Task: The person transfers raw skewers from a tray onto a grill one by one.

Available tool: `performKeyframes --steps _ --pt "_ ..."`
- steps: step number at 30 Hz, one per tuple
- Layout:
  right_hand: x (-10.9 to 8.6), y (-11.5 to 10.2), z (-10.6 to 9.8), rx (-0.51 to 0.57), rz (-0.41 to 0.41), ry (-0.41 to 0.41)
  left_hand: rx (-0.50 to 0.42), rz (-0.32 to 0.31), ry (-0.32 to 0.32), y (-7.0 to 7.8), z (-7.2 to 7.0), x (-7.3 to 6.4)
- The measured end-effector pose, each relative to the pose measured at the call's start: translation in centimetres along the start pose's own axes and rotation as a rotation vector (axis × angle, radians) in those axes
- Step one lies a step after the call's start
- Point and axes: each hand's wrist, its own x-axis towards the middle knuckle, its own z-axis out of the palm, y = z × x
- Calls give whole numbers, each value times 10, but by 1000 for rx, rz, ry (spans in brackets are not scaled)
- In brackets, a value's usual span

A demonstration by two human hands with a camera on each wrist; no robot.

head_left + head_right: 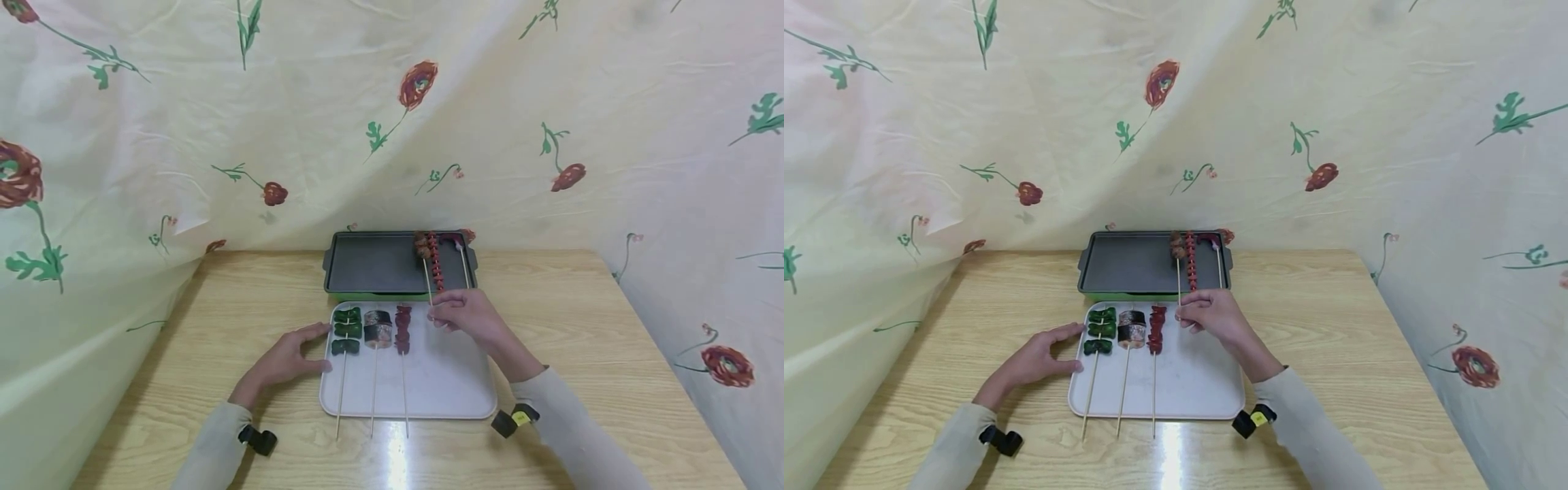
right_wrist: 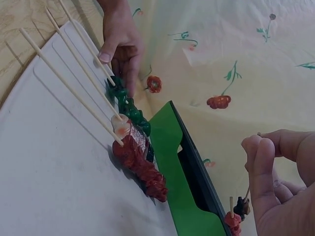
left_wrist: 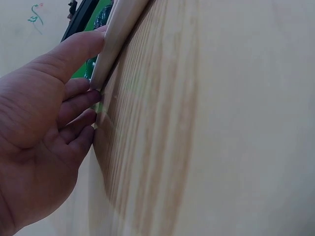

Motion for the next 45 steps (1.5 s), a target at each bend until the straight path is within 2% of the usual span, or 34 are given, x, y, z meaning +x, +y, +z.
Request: performKeyframes --steps 11,15,21,26,29,36,45 --pt "8 4 3 55 14 6 16 3 9 0 1 0" --pt "6 4 5 14 -1 39 15 0 9 0 1 0" --pt "-2 4 11 -84 -5 103 15 -3 13 0 1 -1" --pt "-10 2 17 -115 13 120 20 2 17 -1 1 -1" --pt "-17 3 21 -96 20 110 17 8 17 -1 2 -1" --pt "-29 11 31 -15 -27 94 14 20 15 -1 1 -1" --pt "-40 19 40 -20 -27 77 13 17 10 -1 2 0"
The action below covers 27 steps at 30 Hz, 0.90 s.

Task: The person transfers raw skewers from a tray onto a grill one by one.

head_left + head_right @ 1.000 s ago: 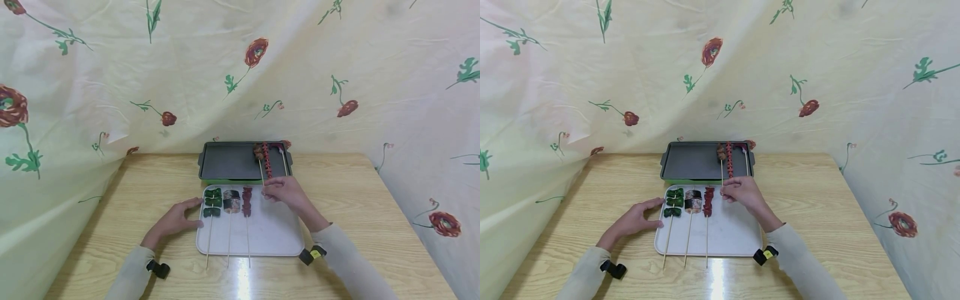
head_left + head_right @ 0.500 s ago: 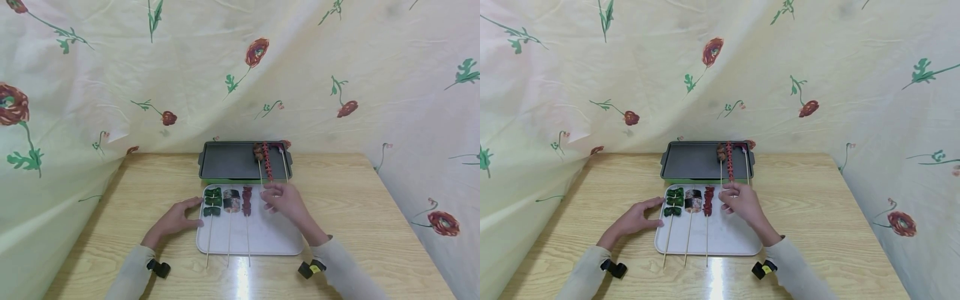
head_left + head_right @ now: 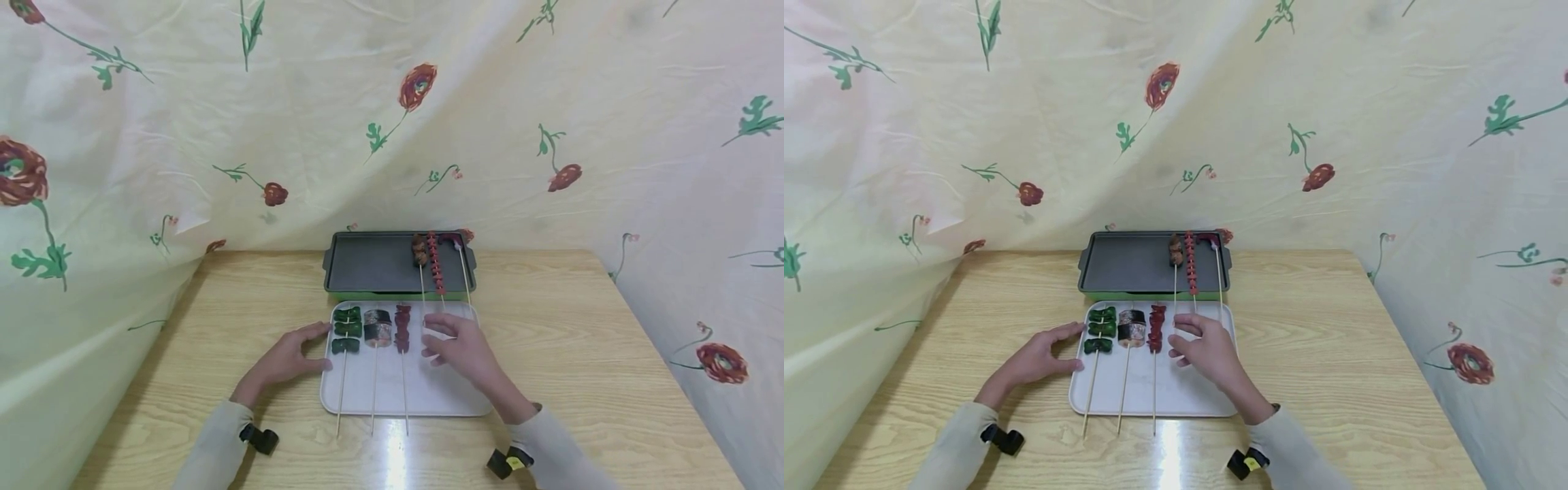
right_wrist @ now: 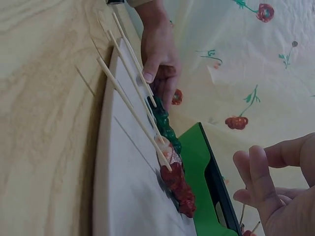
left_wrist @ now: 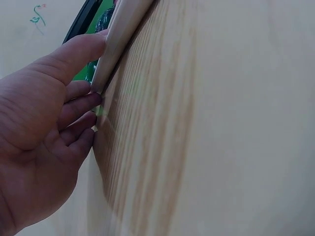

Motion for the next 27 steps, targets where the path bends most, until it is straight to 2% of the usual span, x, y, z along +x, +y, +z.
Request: performKeyframes --steps 4,8,16,23,27 --pt "-5 4 1 1 -2 0 0 -4 -4 1 0 0" --pt "-13 7 -1 0 -39 9 -1 -6 -5 2 0 -1" --pt "-41 2 -1 -28 -97 32 -4 -1 -3 3 -1 -2" --pt "-62 8 8 -22 -142 -24 6 6 -2 2 -1 -1" --pt "-65 20 18 -49 -128 -46 12 10 -2 2 -1 -1"
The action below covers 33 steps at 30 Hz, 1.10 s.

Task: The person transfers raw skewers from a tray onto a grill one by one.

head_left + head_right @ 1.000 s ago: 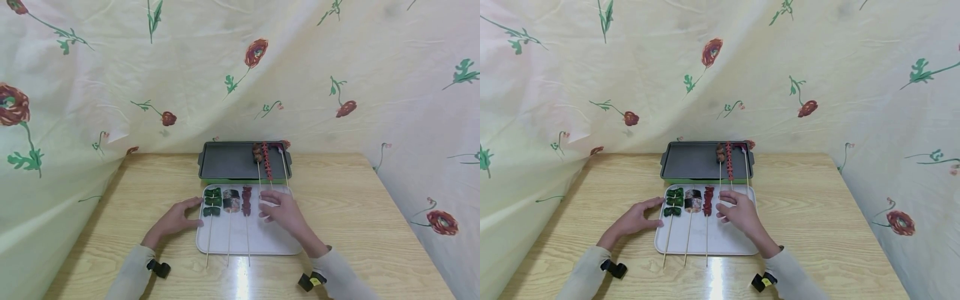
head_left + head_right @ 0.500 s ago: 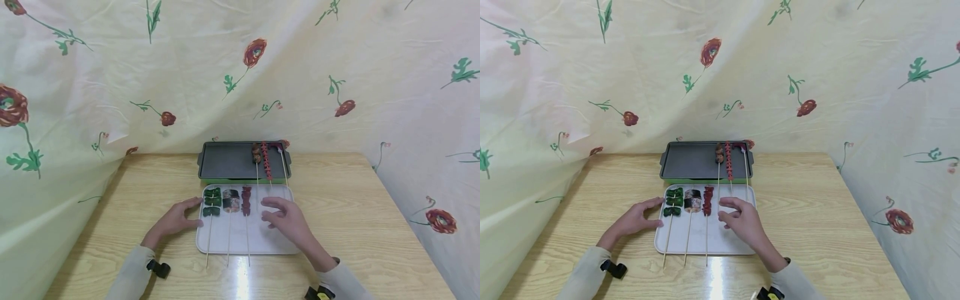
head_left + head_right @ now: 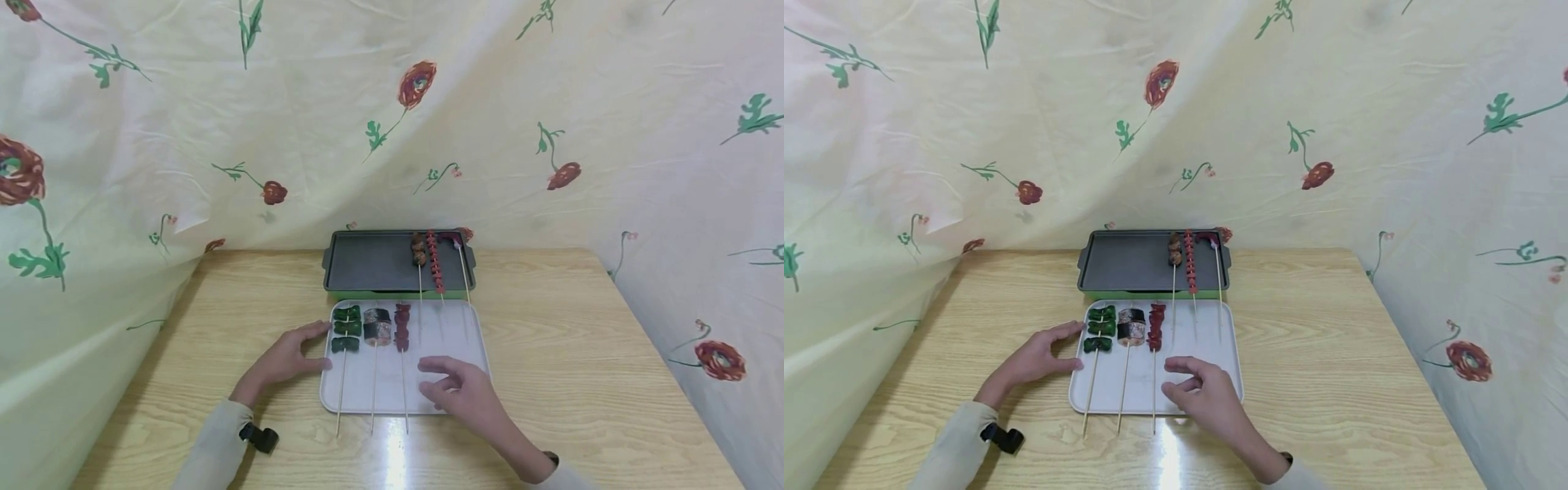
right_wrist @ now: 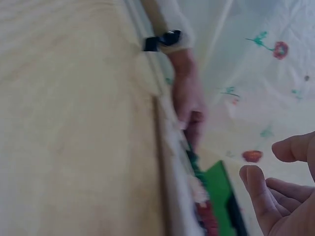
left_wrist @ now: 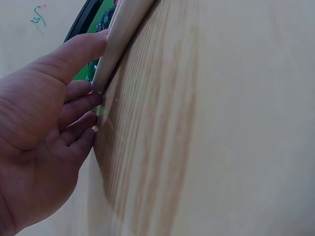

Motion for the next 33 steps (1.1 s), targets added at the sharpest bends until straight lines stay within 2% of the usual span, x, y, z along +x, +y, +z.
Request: performKeyframes --steps 8,16,24,33 --pt "0 18 18 -82 24 -3 -10 -8 0 -1 1 0" --pt "3 25 24 -66 68 -13 -14 -5 1 -1 0 -1" --pt "5 29 28 -69 56 -43 -14 -11 -2 1 0 -1" --pt "11 32 32 -58 92 -39 -17 -4 -5 1 -2 -1"
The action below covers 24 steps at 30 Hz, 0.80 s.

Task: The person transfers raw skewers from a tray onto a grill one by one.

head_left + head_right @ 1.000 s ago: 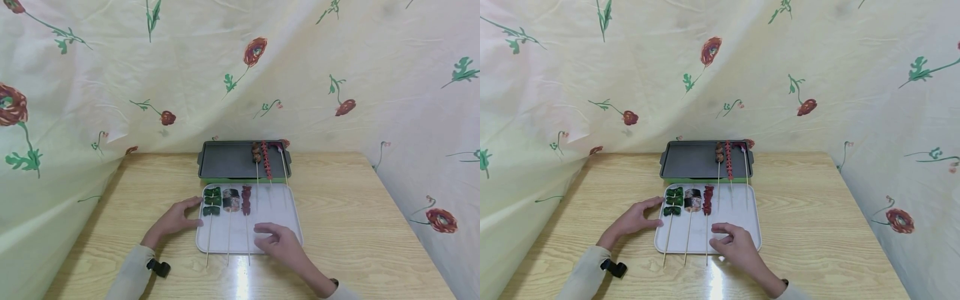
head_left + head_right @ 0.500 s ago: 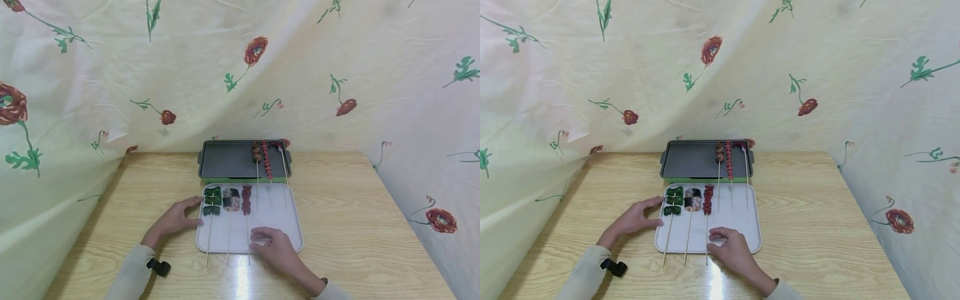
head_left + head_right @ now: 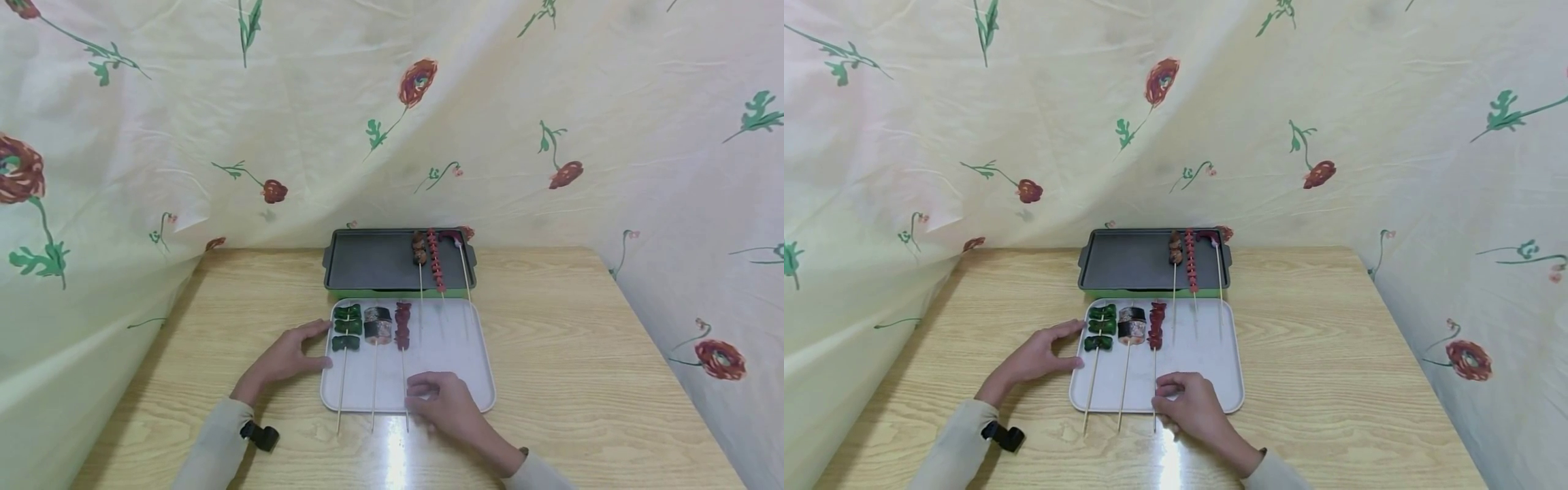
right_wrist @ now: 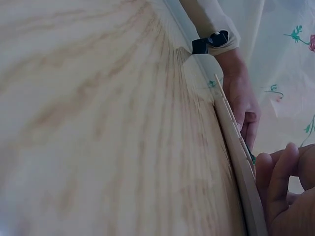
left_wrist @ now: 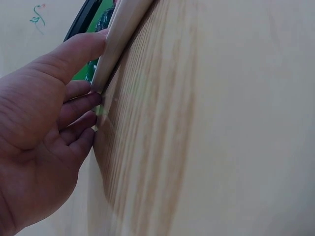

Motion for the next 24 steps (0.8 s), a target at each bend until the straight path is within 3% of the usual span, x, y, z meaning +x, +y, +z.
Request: performKeyframes --steps 17,24 --pt "8 -2 -1 -69 11 -101 9 -18 -7 -3 1 2" --pt "7 1 -2 8 28 -97 15 -2 -1 -3 1 1"
